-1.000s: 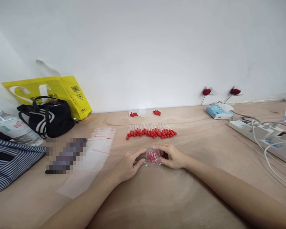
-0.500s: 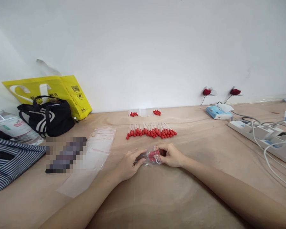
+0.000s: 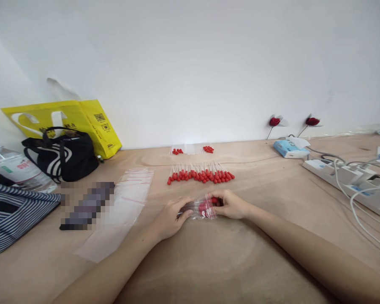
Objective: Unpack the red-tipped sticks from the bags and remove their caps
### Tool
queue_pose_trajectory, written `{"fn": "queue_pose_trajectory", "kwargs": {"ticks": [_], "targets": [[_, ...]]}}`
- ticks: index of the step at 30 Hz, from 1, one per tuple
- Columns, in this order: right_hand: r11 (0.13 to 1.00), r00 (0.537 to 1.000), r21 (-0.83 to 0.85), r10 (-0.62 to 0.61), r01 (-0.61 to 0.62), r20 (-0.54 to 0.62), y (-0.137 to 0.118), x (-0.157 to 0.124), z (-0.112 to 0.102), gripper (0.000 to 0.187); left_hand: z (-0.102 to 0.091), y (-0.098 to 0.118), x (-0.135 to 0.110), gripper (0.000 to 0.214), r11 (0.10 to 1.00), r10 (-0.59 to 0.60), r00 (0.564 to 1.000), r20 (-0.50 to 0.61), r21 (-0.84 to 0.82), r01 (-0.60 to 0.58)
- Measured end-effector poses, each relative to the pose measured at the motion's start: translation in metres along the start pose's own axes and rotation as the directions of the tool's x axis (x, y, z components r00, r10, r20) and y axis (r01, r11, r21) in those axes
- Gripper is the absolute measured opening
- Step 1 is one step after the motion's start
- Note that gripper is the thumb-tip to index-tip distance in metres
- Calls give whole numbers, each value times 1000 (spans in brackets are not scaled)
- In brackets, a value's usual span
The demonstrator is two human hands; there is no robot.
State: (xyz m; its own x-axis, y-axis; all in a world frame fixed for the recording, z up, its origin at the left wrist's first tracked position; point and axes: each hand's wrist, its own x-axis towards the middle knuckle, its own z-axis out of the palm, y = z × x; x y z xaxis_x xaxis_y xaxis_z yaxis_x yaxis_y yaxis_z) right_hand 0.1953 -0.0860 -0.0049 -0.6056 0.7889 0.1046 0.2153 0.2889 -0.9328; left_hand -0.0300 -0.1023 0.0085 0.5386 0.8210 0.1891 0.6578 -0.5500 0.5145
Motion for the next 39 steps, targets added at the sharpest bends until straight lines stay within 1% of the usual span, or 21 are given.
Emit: {"fn": "queue_pose_trajectory", "kwargs": {"ticks": [3, 6, 8, 10, 12, 13, 15, 17, 21, 23, 25, 26, 27, 28, 30, 32, 34, 37, 39], "targets": [[991, 998, 124, 51, -53, 23, 0, 2, 2, 36, 1, -1, 0, 32, 1000, 2, 1000, 1, 11, -2], [976, 996, 200, 92, -89, -7, -1, 1, -4, 32, 1, -2, 0, 33, 1000, 4, 1000, 3, 24, -4], [967, 984, 206, 166, -149, -69, -1, -1, -10, 31, 0, -3, 0, 32, 1000, 7, 1000, 9, 24, -7], [953, 954, 179, 270, -246, -128, -2, -3, -16, 32, 0, -2, 0, 32, 1000, 3, 1000, 16, 24, -4], [942, 939, 158, 317, -295, -134, -1, -5, -18, 36, 0, -2, 0, 32, 1000, -8, 1000, 17, 25, 8], [946, 945, 156, 303, -283, -121, 0, -6, -19, 38, -1, -1, 0, 33, 1000, -12, 1000, 18, 24, 12], [961, 965, 167, 240, -221, -104, 2, -7, -17, 40, -1, -1, 0, 33, 1000, -12, 1000, 17, 21, 12], [972, 973, 181, 177, -150, -145, 6, -6, -14, 38, -1, 0, 0, 32, 1000, -8, 1000, 14, 25, 8], [983, 950, 183, 84, -29, -301, 12, 0, -6, 33, -1, 0, 0, 32, 999, -11, 1000, 22, 34, 10], [988, 934, 156, 49, 7, -353, 13, 3, 1, 31, -1, 0, 0, 33, 999, -13, 1000, 24, 35, 12], [995, 925, 97, 17, 22, -381, 12, 5, 8, 29, 0, 0, 0, 33, 999, -19, 1000, 18, 42, 19], [998, 927, 60, 3, 21, -375, 12, 6, 11, 27, 0, 0, 0, 33, 999, -22, 1000, 15, 45, 22], [999, 939, 32, -6, 18, -343, 10, 6, 13, 27, 0, -1, 0, 33, 999, -24, 1000, 13, 45, 23], [1000, 959, 26, -7, 15, -284, 9, 5, 13, 27, 0, -1, 0, 33, 999, -24, 1000, 13, 44, 24], [996, 991, 86, 12, 0, -135, 6, 3, 12, 31, 0, 0, 0, 33, 999, -24, 1000, 15, 39, 23], [989, 999, 146, 33, -28, -30, 3, 0, 6, 37, -1, 1, 0, 33, 999, -27, 999, 21, 38, 26], [995, 999, 95, 38, -36, -14, 3, -4, -2, 39, -2, 3, 0, 32, 999, -40, 999, 21, 33, 39], [997, 1000, -73, 7, -9, -25, 4, -10, -14, 35, -4, 5, 0, 32, 999, -54, 998, 30, 6, 54], [993, 999, -120, -2, -3, -41, 6, -14, -21, 36, -5, 6, -1, 32, 998, -59, 998, 39, -13, 59]]}}
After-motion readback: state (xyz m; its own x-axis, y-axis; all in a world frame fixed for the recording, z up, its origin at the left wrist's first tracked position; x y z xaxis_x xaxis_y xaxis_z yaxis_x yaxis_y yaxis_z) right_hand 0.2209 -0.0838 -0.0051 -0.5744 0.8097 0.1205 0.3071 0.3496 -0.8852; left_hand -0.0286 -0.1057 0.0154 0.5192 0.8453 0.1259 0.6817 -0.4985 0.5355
